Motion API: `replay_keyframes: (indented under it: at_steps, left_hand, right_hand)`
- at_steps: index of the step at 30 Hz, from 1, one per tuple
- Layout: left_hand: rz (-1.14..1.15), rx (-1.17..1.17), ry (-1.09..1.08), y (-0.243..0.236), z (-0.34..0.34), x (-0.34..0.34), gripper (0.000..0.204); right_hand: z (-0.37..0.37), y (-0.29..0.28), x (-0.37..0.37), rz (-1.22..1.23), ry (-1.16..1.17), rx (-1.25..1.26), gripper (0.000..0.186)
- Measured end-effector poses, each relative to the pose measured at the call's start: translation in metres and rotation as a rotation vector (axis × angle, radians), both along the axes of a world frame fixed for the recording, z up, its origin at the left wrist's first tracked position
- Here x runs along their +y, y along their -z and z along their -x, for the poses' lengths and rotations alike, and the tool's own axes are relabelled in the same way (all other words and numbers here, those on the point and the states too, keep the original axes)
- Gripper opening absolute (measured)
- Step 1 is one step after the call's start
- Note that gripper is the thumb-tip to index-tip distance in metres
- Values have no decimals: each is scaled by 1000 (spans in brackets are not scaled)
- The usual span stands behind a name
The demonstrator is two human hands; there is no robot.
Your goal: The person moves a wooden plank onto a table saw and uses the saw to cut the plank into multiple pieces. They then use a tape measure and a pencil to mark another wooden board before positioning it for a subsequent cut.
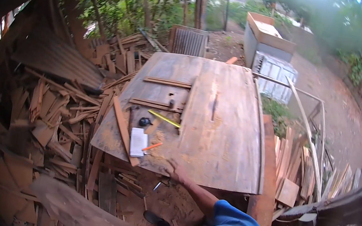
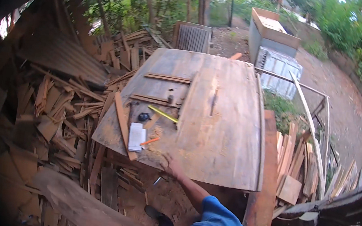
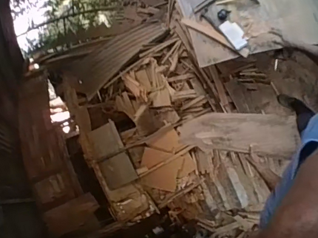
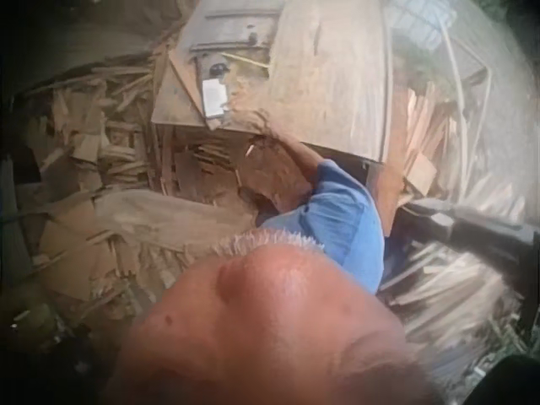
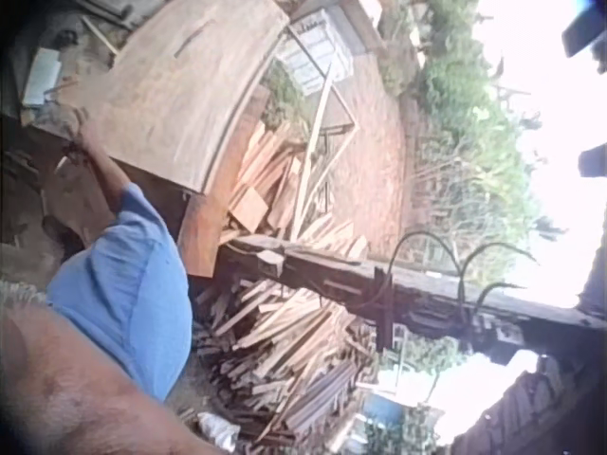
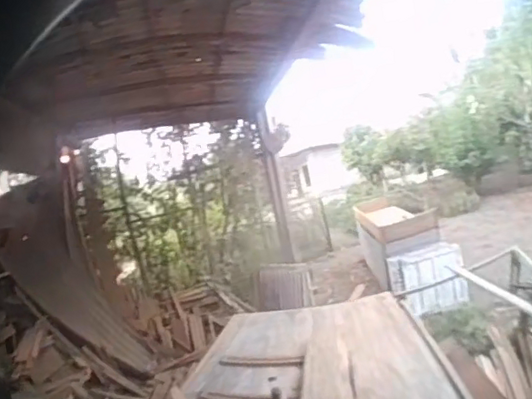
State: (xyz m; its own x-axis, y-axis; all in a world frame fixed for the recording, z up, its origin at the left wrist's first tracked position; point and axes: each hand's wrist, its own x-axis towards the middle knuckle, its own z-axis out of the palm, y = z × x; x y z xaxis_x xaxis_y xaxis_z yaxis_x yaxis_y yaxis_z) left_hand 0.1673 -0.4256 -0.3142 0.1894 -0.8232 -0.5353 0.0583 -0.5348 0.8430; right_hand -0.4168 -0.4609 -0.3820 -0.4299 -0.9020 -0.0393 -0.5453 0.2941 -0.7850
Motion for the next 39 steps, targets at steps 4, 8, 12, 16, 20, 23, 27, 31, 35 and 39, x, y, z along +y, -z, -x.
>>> replay_keyframes:
  at_steps: [4,8,12,16,20,23,27,31,35,39]
  left_hand:
    - [244,-101,229,-116,76,5,50]
    - [367,-98,558,-169,174,8,45]
    - [133,-35,966,-143,297,9,56]
    - [-93,161,1300,-75,386,12,46]
    - [-245,149,1482,-2,431,9,47]
    - [-385,90,1458,31,429,-1,52]
    - [-312,27,1343,70,393,-8,67]
    - [52,-325,1342,114,323,-9,74]
    - [311,-482,1280,95,342,11,73]
    - [119,-164,1149,104,361,8,67]
  right_hand:
    - [-15,-45,103,-70,-186,-550,71]
    - [-49,-28,182,143,-108,-808,74]
    - [-71,-2,260,212,127,-1094,73]
    - [-81,-5,303,347,622,-1132,54]
    - [-78,15,333,300,959,-950,51]
    - [-73,0,320,195,1028,-899,54]
    - [-78,32,301,159,1071,-805,55]
    - [-87,58,278,75,969,-784,52]
    - [-71,64,272,-20,937,-754,53]
    - [-51,47,280,-115,910,-558,56]
